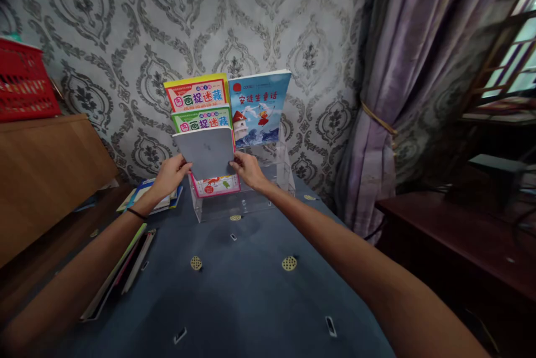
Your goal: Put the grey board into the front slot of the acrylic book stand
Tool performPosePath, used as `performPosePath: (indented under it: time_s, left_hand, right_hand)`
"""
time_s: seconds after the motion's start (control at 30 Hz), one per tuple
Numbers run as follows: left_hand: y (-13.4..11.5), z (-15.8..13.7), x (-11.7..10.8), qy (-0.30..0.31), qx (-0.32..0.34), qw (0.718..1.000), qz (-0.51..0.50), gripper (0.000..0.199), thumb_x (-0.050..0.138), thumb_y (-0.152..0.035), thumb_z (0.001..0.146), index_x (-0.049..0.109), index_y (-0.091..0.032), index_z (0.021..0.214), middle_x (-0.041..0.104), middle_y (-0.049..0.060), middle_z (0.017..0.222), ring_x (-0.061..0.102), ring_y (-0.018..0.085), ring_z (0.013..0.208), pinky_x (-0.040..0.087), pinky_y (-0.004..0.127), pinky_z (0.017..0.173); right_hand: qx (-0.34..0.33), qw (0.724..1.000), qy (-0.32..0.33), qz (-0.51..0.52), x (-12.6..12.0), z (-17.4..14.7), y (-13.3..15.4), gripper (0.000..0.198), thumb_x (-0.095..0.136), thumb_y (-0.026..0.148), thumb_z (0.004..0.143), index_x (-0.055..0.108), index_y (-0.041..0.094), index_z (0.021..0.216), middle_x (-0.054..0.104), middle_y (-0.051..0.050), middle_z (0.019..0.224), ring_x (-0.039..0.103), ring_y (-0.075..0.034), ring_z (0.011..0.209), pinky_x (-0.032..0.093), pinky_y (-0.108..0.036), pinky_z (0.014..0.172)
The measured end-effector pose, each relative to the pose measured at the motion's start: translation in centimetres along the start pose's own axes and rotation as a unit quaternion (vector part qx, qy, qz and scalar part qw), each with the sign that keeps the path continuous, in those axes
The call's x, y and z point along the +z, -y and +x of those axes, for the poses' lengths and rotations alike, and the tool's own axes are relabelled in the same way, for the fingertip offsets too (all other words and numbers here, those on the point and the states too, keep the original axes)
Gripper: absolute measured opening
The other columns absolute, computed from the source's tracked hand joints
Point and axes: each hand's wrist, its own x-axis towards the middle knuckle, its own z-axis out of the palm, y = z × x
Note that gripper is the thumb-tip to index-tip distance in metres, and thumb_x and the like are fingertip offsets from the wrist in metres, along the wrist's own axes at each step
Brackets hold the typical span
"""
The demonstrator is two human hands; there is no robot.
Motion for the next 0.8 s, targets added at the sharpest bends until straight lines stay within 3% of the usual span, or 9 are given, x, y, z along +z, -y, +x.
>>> performPosePath:
  time_s: [0.33, 0.8]
  left_hand:
    - [0.6, -0.5, 1.1, 0.001, -0.028, 0.999, 0.046, 0.011, 0.055, -0.020, 0.088, 0.064, -0.017, 0.092, 0.073, 0.008, 0.089, 0.066, 0.023, 0.085, 0.047, 0.031, 0.079]
    - [1.6, -1.7, 2.9, 0.047, -0.081, 0.988, 0.121, 0.010, 0.055, -0.023, 0.094, 0.063, -0.018, 0.093, 0.073, 0.008, 0.092, 0.066, 0.022, 0.088, 0.044, 0.029, 0.077]
  right_hand:
    - [0.022, 0.998, -0.013, -0.063, 1.2, -0.5, -1.4, 0.007, 0.056, 0.025, 0.081, 0.057, 0.020, 0.076, 0.061, -0.002, 0.075, 0.056, -0.017, 0.073, 0.042, -0.027, 0.069]
    - [0.062, 0.986, -0.001, -0.155, 2.3, -1.1, -1.7, 0.002, 0.060, 0.022, 0.084, 0.059, 0.021, 0.086, 0.067, -0.001, 0.077, 0.056, -0.017, 0.070, 0.033, -0.027, 0.064]
